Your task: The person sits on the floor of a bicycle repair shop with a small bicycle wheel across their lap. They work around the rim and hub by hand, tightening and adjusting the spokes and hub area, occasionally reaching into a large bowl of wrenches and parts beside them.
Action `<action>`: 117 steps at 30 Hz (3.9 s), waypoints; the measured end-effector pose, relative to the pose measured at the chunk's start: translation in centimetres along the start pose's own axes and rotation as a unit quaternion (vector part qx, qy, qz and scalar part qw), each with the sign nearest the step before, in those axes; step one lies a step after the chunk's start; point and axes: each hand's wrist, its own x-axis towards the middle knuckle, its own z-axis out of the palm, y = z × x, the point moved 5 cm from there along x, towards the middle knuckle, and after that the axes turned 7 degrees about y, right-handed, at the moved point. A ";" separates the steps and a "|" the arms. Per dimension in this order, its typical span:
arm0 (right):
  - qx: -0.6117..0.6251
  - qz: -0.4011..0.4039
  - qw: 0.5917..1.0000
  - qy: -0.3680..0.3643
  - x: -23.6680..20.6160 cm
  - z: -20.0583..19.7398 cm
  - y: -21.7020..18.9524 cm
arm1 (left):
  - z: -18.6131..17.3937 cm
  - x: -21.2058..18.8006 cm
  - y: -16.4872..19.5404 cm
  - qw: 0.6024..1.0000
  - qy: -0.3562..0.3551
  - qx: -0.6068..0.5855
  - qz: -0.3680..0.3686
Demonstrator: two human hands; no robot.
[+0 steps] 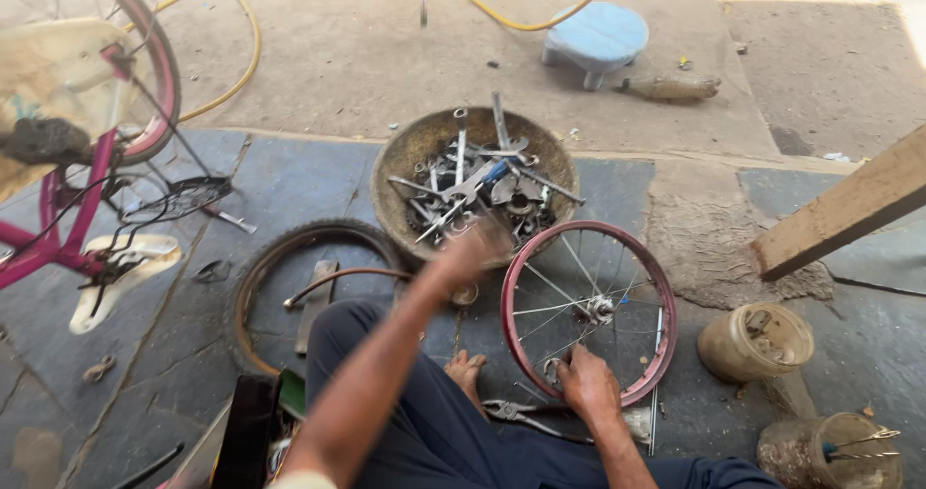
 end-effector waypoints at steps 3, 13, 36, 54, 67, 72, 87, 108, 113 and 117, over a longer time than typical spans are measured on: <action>0.018 -0.012 1.000 0.011 0.1 0.0 0.1 | 6.4 -8.2 4.8 0.935 -0.129 -0.165 -0.286; -0.016 -0.008 1.000 0.007 -0.8 -0.7 0.7 | 11.0 -11.9 9.3 0.916 -0.284 -0.059 -0.276; -0.045 -0.023 0.999 -0.003 1.0 3.2 2.2 | 14.8 -13.9 8.7 0.928 -0.319 0.023 -0.190; 0.051 -0.095 0.994 0.004 1.7 3.6 4.3 | 14.8 -13.3 8.9 0.930 -0.280 -0.081 -0.226; 0.171 -0.046 0.974 0.140 -0.8 1.4 4.0 | 14.8 -13.2 6.9 0.768 -0.274 -0.344 -0.466; 0.337 0.146 0.929 -0.049 -0.1 3.5 5.5 | 15.7 -12.7 6.6 0.715 -0.231 -0.413 -0.514; 0.061 -0.049 0.986 0.144 -0.4 4.0 4.6 | 19.8 -14.2 5.1 0.721 -0.152 -0.470 -0.485; 0.366 0.129 0.920 -0.058 0.5 2.8 3.8 | 16.1 -12.5 7.4 0.768 -0.224 -0.394 -0.453; 0.331 0.135 0.929 -0.095 1.0 3.0 4.2 | 17.4 -13.1 6.8 0.763 -0.224 -0.407 -0.449; 0.331 0.103 0.928 -0.138 1.7 3.4 4.8 | 18.7 -13.6 6.0 0.770 -0.224 -0.395 -0.448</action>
